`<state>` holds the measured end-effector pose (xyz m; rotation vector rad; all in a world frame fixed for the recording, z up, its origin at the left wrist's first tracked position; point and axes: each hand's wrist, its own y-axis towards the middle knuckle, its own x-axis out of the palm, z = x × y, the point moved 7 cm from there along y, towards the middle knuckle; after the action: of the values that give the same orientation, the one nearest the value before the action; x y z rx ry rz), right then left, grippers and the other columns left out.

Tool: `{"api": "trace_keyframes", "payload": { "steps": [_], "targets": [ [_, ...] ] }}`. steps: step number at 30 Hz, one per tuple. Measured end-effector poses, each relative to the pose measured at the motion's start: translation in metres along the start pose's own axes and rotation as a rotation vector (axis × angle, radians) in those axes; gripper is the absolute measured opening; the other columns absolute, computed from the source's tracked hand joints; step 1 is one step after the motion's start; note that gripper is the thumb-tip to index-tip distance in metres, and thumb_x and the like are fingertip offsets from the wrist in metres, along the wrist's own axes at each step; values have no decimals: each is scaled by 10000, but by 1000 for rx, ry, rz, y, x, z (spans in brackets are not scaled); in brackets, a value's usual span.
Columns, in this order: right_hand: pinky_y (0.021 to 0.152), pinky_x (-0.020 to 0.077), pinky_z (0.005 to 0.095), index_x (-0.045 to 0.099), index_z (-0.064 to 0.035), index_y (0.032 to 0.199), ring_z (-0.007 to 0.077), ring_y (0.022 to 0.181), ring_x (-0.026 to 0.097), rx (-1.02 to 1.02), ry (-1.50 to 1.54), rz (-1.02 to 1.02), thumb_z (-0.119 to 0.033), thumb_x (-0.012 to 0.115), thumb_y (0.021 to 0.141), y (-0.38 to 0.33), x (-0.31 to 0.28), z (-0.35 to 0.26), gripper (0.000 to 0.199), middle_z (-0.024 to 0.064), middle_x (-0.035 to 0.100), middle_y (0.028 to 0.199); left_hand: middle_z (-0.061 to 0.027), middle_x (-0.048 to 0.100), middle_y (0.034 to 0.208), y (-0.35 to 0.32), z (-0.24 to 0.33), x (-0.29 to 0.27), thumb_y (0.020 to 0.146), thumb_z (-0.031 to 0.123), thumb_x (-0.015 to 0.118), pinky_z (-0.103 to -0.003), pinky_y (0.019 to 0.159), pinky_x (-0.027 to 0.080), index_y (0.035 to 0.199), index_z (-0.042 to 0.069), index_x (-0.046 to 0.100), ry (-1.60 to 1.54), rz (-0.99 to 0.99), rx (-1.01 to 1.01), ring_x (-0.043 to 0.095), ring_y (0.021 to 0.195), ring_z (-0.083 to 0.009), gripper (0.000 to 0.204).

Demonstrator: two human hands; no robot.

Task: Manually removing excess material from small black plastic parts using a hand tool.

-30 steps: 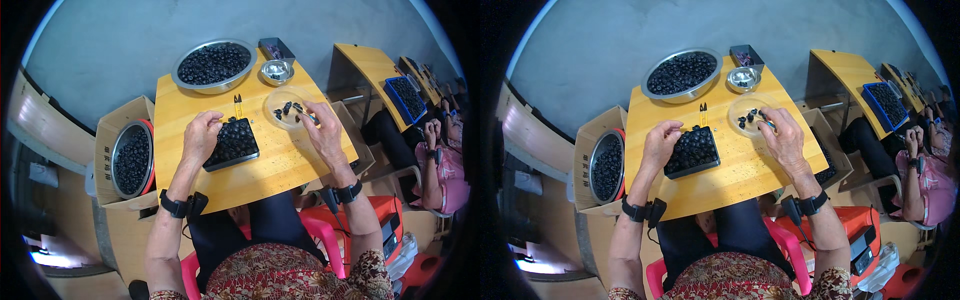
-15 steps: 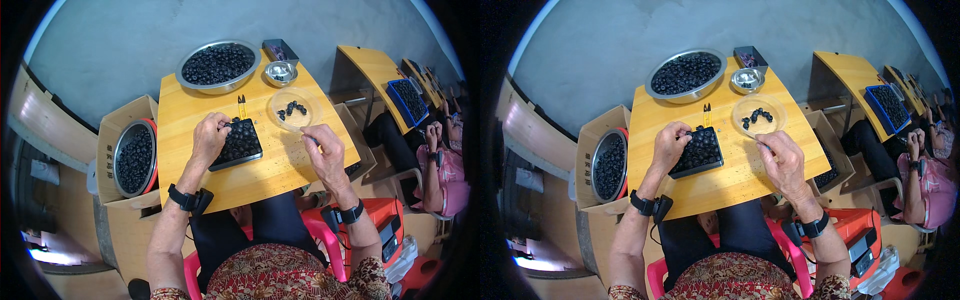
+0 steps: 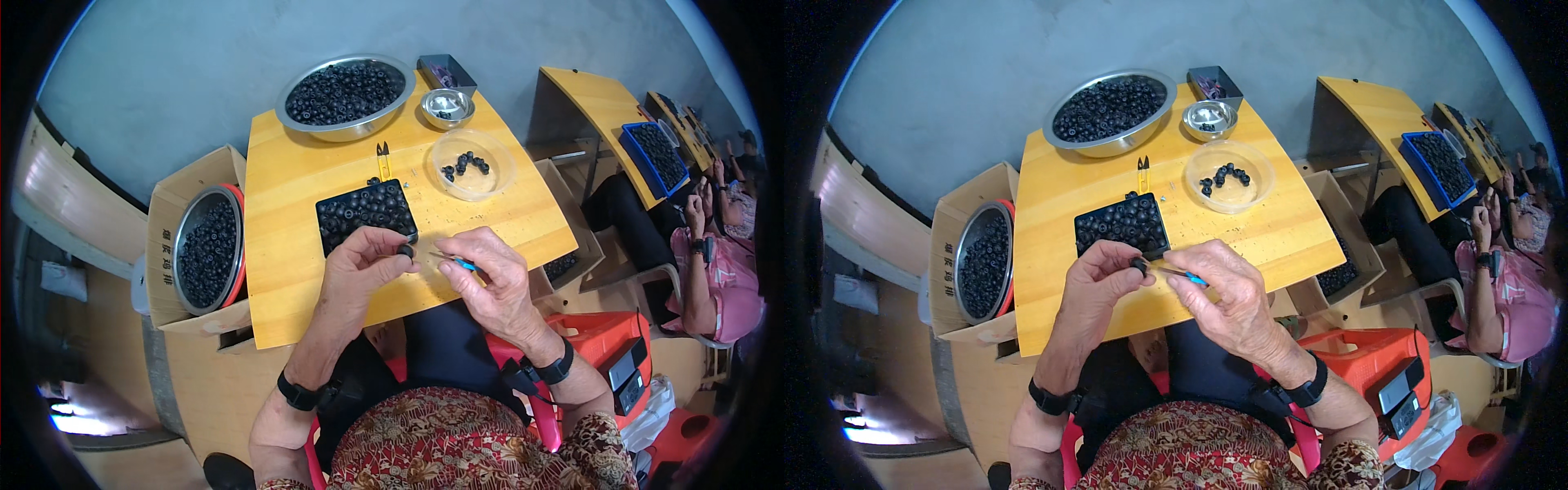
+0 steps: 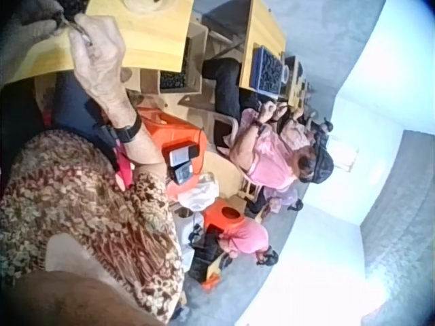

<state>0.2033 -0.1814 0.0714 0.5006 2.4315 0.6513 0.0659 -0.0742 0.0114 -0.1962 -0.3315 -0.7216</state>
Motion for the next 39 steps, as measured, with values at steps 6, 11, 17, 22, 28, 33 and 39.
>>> {"api": "trace_keyframes", "payload": {
  "steps": [6, 11, 17, 22, 28, 33, 39],
  "targets": [
    [711, 513, 330, 612, 34, 1077, 267, 821, 645, 53, 5, 20, 4, 636, 877, -13, -2, -5, 204, 173, 634, 974, -59, 673, 979, -16, -4, 14, 835, -22, 719, -280, 874, 543, 1073, 24, 611, -24, -1, 21, 661, 921, -143, 265],
    [681, 502, 319, 596, 27, 1019, 252, 792, 632, -92, -79, 76, 9, 626, 882, -20, -13, -16, 141, 161, 632, 950, -57, 672, 993, -21, -10, 31, 836, -22, 720, -289, 892, 541, 1091, 28, 610, -124, -54, 20, 650, 930, -131, 282],
    [661, 517, 306, 634, 16, 1012, 231, 777, 649, 53, -37, 96, -18, 688, 850, -25, -30, -13, 174, 140, 651, 915, -59, 680, 987, -25, -16, 50, 848, -40, 696, -307, 906, 543, 1074, 29, 609, -212, -119, -14, 663, 938, -148, 252],
    [673, 533, 305, 697, 6, 1012, 221, 798, 667, -28, -67, 79, -28, 742, 803, -29, -35, -21, 216, 136, 673, 914, -54, 684, 1039, -27, -21, 61, 868, -42, 687, -267, 908, 516, 1093, 39, 614, -263, -175, -20, 637, 988, -117, 250],
    [668, 536, 304, 713, -4, 1037, 219, 789, 671, -45, -56, 81, -13, 746, 783, -31, -35, -22, 257, 135, 673, 925, -60, 678, 1064, -28, -23, 67, 878, -50, 666, -278, 927, 508, 1108, 40, 608, -281, -209, 3, 633, 1003, -126, 253],
    [646, 530, 312, 717, -20, 1070, 219, 756, 657, -135, -150, 70, 12, 757, 709, -36, -35, -23, 365, 111, 656, 907, -51, 679, 1018, -30, -31, 70, 873, -33, 678, -273, 890, 515, 1095, 41, 608, -360, -178, -18, 640, 964, -116, 244],
    [564, 492, 304, 719, -55, 1114, 202, 663, 591, -314, -347, 66, 38, 749, 628, -42, -34, -35, 496, 81, 638, 889, -51, 681, 988, -29, -33, 73, 880, -28, 666, -269, 854, 528, 1069, 46, 611, -394, -158, -30, 654, 926, -121, 211]
  ]
}}
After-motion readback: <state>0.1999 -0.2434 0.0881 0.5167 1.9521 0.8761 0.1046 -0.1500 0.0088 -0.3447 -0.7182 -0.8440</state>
